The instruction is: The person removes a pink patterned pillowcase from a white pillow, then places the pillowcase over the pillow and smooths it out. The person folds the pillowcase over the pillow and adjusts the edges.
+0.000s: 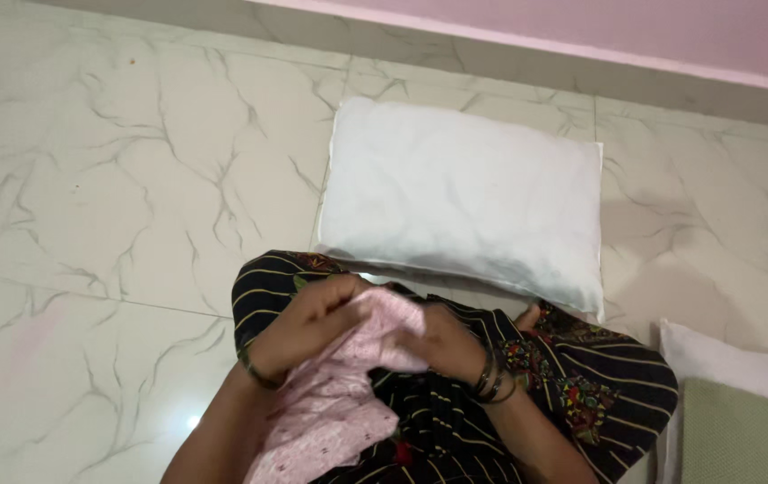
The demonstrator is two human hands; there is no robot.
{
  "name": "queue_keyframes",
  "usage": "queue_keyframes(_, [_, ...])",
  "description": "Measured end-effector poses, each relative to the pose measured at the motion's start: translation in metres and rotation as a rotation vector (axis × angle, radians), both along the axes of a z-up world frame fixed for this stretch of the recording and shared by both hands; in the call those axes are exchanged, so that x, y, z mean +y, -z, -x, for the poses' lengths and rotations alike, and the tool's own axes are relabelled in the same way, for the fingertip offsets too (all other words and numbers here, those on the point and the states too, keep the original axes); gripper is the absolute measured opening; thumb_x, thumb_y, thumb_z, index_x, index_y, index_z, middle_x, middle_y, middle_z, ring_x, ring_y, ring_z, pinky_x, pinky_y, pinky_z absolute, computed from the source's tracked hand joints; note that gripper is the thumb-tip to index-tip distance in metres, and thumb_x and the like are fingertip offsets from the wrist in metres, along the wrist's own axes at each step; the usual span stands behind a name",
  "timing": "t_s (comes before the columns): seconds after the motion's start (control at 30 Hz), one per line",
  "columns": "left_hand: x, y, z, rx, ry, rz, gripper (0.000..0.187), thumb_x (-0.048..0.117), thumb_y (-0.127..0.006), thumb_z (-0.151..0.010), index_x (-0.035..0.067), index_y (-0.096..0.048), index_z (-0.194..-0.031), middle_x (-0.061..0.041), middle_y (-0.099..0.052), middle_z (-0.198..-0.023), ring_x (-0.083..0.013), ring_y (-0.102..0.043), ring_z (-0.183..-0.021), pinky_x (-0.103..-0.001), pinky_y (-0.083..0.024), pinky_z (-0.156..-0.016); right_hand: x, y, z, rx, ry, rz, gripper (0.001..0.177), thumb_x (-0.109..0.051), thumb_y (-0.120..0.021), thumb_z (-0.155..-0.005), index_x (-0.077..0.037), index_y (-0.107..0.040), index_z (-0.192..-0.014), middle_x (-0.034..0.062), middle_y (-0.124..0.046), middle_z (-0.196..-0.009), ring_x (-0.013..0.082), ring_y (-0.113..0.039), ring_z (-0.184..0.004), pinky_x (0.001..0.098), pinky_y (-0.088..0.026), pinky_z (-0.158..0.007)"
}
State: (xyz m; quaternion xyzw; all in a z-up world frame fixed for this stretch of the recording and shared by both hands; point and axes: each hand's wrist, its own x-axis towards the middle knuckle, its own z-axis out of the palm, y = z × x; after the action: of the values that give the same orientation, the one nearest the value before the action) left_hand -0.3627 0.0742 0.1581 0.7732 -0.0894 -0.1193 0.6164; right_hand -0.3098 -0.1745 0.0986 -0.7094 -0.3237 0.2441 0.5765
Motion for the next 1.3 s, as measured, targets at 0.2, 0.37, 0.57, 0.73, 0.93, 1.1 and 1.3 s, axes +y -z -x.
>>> queue_keyframes(0.2, [-0.001,-0.035,-0.082,0.084,0.224,-0.575,0.037,0.034,-0.075,-0.085,0.016,-0.066,-0.117,-0.009,-0.077,-0.105,-0.0225,-0.072,-0.092,-0.040,-0.056,-0.086,-0.079,-0.031,-0.078,0.206,0.468,-0.030,0.023,-0.010,-0.066,-0.093,-0.001,-0.073,-0.113,0.0113,-0.077,-0.096,0.0185,-0.072,-0.081,0.0345,-0.060,-0.076])
queue_keyframes(0.37, [0.006,-0.029,-0.153,-0.312,-0.150,-0.635,0.037,0.030,-0.086,-0.073,0.010,-0.076,-0.103,-0.012,-0.075,-0.099,-0.0302,-0.069,-0.092,-0.043,-0.053,-0.082,-0.143,-0.013,-0.118,0.196,0.497,-0.270,0.029,-0.007,-0.064,-0.098,0.003,-0.067,-0.124,0.0064,-0.075,-0.114,0.0139,-0.067,-0.105,0.0302,-0.051,-0.095])
queue_keyframes(0.57, [-0.022,-0.021,-0.224,-0.323,-0.375,-0.780,0.010,0.016,-0.071,-0.084,0.015,-0.079,-0.090,-0.006,-0.076,-0.090,-0.0280,-0.072,-0.089,-0.044,-0.057,-0.075,-0.185,0.032,-0.150,0.272,0.770,-0.347,0.035,-0.005,-0.066,-0.096,0.000,-0.062,-0.131,0.0077,-0.073,-0.115,0.0137,-0.067,-0.105,0.0288,-0.051,-0.099])
queue_keyframes(0.73, [-0.043,0.003,-0.284,-0.525,-0.510,-0.671,0.015,0.013,-0.067,-0.091,0.014,-0.076,-0.103,-0.010,-0.074,-0.103,-0.0327,-0.068,-0.099,-0.046,-0.054,-0.085,-0.202,0.045,-0.177,0.224,0.846,-0.458,0.024,-0.003,-0.068,-0.101,0.005,-0.064,-0.123,0.0038,-0.071,-0.111,0.0118,-0.064,-0.098,0.0268,-0.050,-0.092])
queue_keyframes(0.93, [-0.052,0.056,-0.337,-0.547,-0.535,-0.618,0.063,0.015,-0.072,-0.083,0.004,-0.051,-0.141,-0.024,-0.057,-0.137,-0.0407,-0.053,-0.125,-0.046,-0.045,-0.103,-0.214,0.089,-0.210,0.230,1.132,-0.315,0.031,-0.007,-0.064,-0.095,-0.001,-0.065,-0.125,0.0040,-0.067,-0.116,0.0127,-0.061,-0.103,0.0273,-0.050,-0.091])
queue_keyframes(1.1, [-0.011,0.129,-0.314,-0.013,-0.387,-0.789,0.077,0.041,-0.079,-0.083,0.004,-0.049,-0.143,-0.028,-0.058,-0.134,-0.0418,-0.057,-0.123,-0.047,-0.048,-0.103,-0.211,0.091,-0.205,-0.346,1.176,0.391,0.054,-0.019,-0.080,-0.090,0.000,-0.057,-0.135,0.0218,-0.055,-0.132,0.0324,-0.048,-0.125,0.0466,-0.038,-0.103])
queue_keyframes(1.3, [-0.061,0.170,-0.275,-0.297,-0.434,-0.378,0.020,0.020,-0.070,-0.092,0.012,-0.077,-0.109,-0.010,-0.079,-0.113,-0.0224,-0.075,-0.101,-0.033,-0.060,-0.093,-0.152,0.046,-0.179,-0.377,0.911,0.171,0.050,-0.033,-0.068,-0.099,-0.004,-0.059,-0.139,0.0107,-0.069,-0.126,0.0221,-0.066,-0.109,0.0358,-0.052,-0.092])
